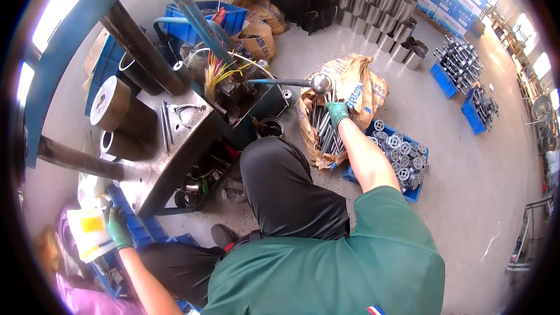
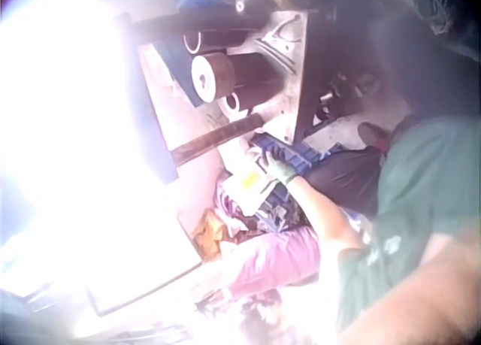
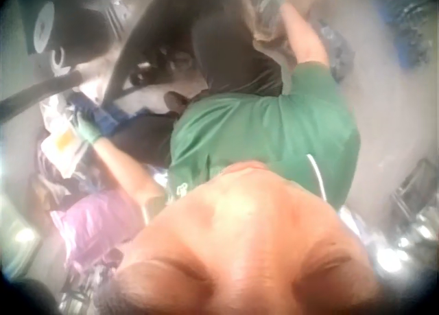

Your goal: The person installs clips onto metal rods using pliers, sets the finished rods aside on a stand, and retrieves more metal rods from a container.

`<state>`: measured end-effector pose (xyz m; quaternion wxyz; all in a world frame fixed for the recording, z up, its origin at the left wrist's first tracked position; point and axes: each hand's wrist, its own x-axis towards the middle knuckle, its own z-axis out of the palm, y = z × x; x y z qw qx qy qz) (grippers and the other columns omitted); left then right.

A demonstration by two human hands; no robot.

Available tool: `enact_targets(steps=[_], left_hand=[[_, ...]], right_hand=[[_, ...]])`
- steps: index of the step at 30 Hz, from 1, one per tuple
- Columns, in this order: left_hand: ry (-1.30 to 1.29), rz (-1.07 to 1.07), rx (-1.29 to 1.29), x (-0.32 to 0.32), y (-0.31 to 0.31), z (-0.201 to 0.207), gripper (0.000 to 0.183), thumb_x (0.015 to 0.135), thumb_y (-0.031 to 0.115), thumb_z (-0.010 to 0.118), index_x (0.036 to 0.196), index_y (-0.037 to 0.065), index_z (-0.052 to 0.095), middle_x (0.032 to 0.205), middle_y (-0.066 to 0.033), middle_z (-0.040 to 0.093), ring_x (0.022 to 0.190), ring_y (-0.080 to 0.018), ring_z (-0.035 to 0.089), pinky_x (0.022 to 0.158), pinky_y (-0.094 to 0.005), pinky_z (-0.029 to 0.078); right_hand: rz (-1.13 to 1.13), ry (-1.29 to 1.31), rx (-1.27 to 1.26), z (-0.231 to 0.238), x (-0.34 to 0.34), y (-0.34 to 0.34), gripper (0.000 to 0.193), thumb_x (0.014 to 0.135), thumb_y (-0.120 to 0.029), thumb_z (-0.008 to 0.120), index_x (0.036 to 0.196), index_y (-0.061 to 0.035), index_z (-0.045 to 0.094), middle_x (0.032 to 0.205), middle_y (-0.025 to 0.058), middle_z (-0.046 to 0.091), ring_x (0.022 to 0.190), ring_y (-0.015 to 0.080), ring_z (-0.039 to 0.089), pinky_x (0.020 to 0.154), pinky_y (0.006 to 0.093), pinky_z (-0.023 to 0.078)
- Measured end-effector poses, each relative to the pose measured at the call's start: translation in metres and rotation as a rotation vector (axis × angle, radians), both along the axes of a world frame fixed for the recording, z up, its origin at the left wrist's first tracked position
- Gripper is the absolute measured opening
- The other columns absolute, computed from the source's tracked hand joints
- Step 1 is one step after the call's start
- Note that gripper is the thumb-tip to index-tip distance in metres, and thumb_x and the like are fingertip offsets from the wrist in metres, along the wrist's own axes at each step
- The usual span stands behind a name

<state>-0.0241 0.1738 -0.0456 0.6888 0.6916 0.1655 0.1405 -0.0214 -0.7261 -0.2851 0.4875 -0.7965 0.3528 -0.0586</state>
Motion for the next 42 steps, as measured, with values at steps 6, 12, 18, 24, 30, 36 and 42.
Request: enact_targets(steps=[6, 12, 18, 24, 30, 36, 42], left_hand=[[-0.082, -0.038, 0.06, -0.009, -0.009, 0.016, 0.04, 0.105, 0.024, 0.063, 0.142, 0.01, 0.06, 0.107, -0.0035, 0.07, 0.081, -0.0099, 0.063, 0.071, -0.023, 0.051], [-0.168, -0.282, 0.096, -0.021, -0.129, 0.09, 0.043, 0.103, 0.029, 0.067, 0.138, 0.003, 0.065, 0.106, -0.0041, 0.07, 0.088, -0.0112, 0.065, 0.08, -0.024, 0.053], [-0.095, -0.978, 0.002, -0.074, -0.33, 0.13, 0.04, 0.098, 0.021, 0.068, 0.132, 0.001, 0.067, 0.115, -0.0091, 0.072, 0.102, -0.0163, 0.068, 0.092, -0.0308, 0.055], [-0.52, -1.396, 0.335, -0.126, -0.486, 0.108, 0.049, 0.096, 0.016, 0.067, 0.142, 0.002, 0.057, 0.126, -0.0234, 0.065, 0.113, -0.0334, 0.067, 0.101, -0.0394, 0.052], [-0.342, -1.509, 0.194, -0.158, -0.495, 0.112, 0.034, 0.101, 0.014, 0.061, 0.133, 0.004, 0.06, 0.108, -0.0265, 0.07, 0.105, -0.0433, 0.068, 0.089, -0.0467, 0.054], [0.205, -1.24, -0.49, -0.156, -0.419, 0.098, 0.033, 0.096, 0.007, 0.06, 0.129, 0.002, 0.059, 0.106, -0.0104, 0.069, 0.083, -0.0221, 0.071, 0.071, -0.0336, 0.056], [0.124, -0.899, -1.044, -0.13, -0.356, 0.097, 0.058, 0.099, 0.038, 0.063, 0.146, 0.007, 0.051, 0.129, -0.0134, 0.068, 0.079, -0.0164, 0.069, 0.062, -0.0297, 0.052]], right_hand=[[0.018, -0.088, 0.353, 0.044, -0.082, 0.042, 0.006, 0.071, -0.008, 0.071, 0.075, -0.0033, 0.069, 0.074, 0.0109, 0.065, 0.064, 0.0238, 0.063, 0.06, 0.0387, 0.051], [0.447, -0.154, -0.103, 0.138, -0.186, 0.079, 0.006, 0.078, -0.003, 0.066, 0.084, -0.0002, 0.068, 0.076, 0.0132, 0.07, 0.071, 0.0253, 0.071, 0.066, 0.0367, 0.058], [-0.252, -0.508, 0.994, 0.255, -0.223, 0.094, 0.009, 0.083, -0.01, 0.057, 0.089, -0.0051, 0.052, 0.071, 0.0037, 0.05, 0.055, 0.0135, 0.048, 0.048, 0.0302, 0.043], [0.038, -0.826, 1.152, 0.358, -0.221, 0.159, 0.019, 0.081, -0.016, 0.055, 0.091, -0.0001, 0.057, 0.07, 0.0012, 0.045, 0.059, 0.0121, 0.041, 0.052, 0.0272, 0.038], [0.143, -1.058, 1.012, 0.416, -0.241, 0.223, 0.028, 0.077, -0.014, 0.063, 0.099, 0.0029, 0.058, 0.08, 0.0059, 0.053, 0.065, 0.0146, 0.05, 0.058, 0.0289, 0.045], [0.214, -1.126, 0.59, 0.448, -0.235, 0.252, 0.044, 0.076, -0.011, 0.067, 0.116, 0.0052, 0.059, 0.078, 0.0112, 0.061, 0.06, 0.0177, 0.058, 0.053, 0.0294, 0.05], [0.657, -0.574, 1.086, 0.435, -0.205, 0.32, 0.056, 0.07, -0.011, 0.079, 0.121, -0.0004, 0.056, 0.08, 0.0088, 0.052, 0.058, 0.0146, 0.047, 0.047, 0.0275, 0.037]])
